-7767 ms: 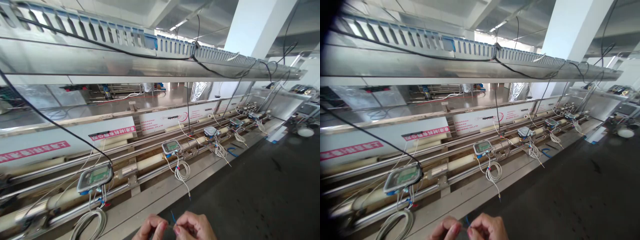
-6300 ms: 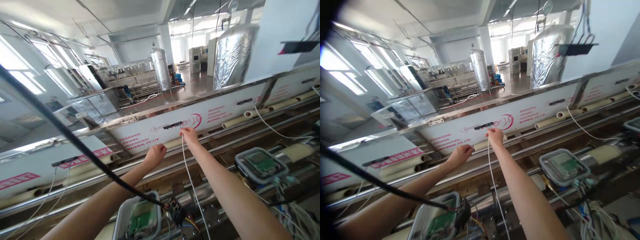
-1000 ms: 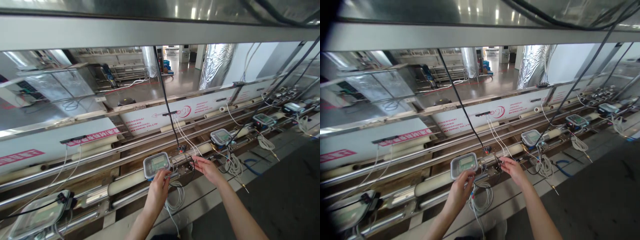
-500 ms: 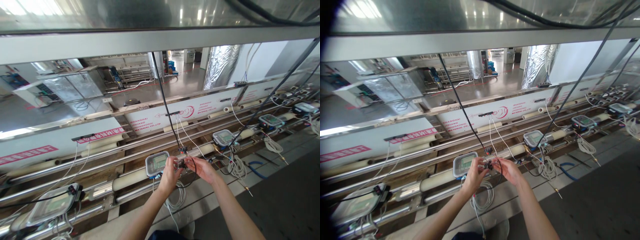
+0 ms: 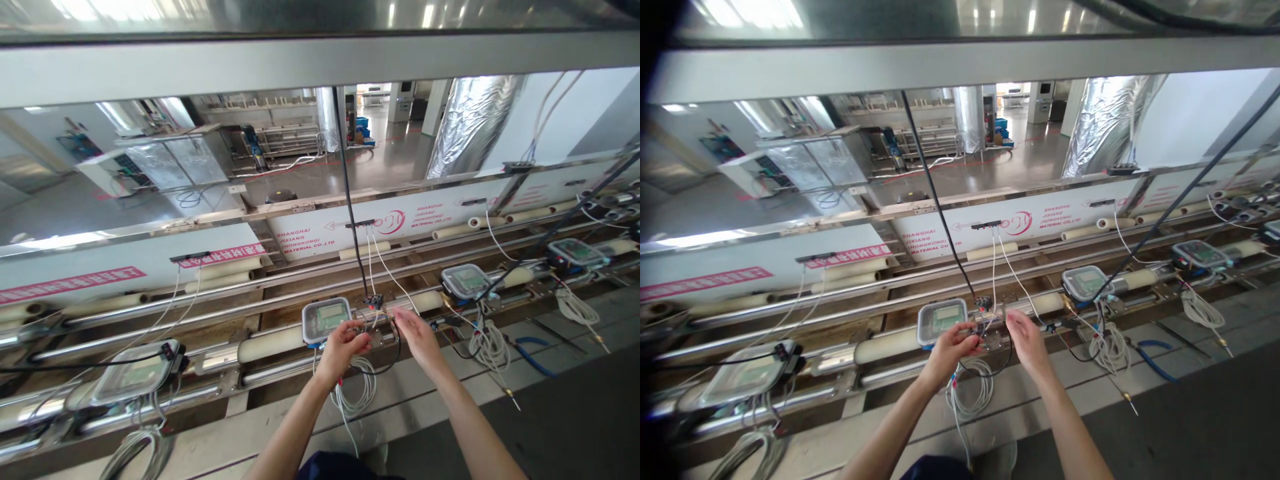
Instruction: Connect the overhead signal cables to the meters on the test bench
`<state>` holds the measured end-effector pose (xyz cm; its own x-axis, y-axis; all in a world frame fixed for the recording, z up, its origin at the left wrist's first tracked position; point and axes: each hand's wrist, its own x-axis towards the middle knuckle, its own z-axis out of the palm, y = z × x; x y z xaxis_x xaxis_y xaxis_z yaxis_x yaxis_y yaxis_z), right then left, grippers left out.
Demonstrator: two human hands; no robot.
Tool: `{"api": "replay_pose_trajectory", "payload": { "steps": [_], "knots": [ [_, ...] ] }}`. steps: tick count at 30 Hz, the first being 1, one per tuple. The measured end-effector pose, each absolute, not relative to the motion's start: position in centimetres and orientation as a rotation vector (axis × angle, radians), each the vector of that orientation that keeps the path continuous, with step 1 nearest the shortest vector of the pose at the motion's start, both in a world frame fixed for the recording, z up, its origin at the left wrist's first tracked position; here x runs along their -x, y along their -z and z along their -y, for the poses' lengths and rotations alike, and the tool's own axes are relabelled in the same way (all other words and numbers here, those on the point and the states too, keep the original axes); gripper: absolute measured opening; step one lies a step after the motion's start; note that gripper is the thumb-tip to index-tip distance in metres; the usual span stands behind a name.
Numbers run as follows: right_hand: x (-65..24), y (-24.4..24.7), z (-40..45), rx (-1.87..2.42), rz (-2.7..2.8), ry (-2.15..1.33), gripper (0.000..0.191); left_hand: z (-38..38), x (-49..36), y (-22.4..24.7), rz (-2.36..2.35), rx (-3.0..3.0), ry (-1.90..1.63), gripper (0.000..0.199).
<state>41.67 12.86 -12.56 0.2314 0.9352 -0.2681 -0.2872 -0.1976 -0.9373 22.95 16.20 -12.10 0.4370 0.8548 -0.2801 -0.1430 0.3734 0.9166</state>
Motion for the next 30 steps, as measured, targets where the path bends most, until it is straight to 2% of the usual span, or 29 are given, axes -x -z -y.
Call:
{"api": "replay_pose_trajectory", "payload": {
  "steps": [4, 9, 13, 20, 30],
  "knots": [
    [-41.7, 11.1, -13.5, 1.556, 1.108, -0.961, 0.049, -16.5, -21.6, 11.2, -0.914, -0.999, -0.858, 0.039],
    [-40.8, 9.6, -14.9, 1.652, 1.390, -0.815, 0.023, -16.3, -20.8, 10.2, -0.806, -0.905, -0.901, 0.042],
    [-40.5, 8.8, -14.8, 1.653, 1.430, -0.847, 0.019, -15.7, -19.8, 9.2, -0.690, -0.780, -0.879, 0.041],
    [-39.5, 7.3, -14.0, 1.418, 1.078, -1.320, 0.038, -15.4, -18.0, 9.5, -0.598, -0.634, -0.906, 0.042],
    [-38.2, 6.4, -14.0, 1.275, 0.897, -1.573, 0.040, -15.4, -17.8, 10.7, -0.657, -0.714, -0.934, 0.047]
  ]
}}
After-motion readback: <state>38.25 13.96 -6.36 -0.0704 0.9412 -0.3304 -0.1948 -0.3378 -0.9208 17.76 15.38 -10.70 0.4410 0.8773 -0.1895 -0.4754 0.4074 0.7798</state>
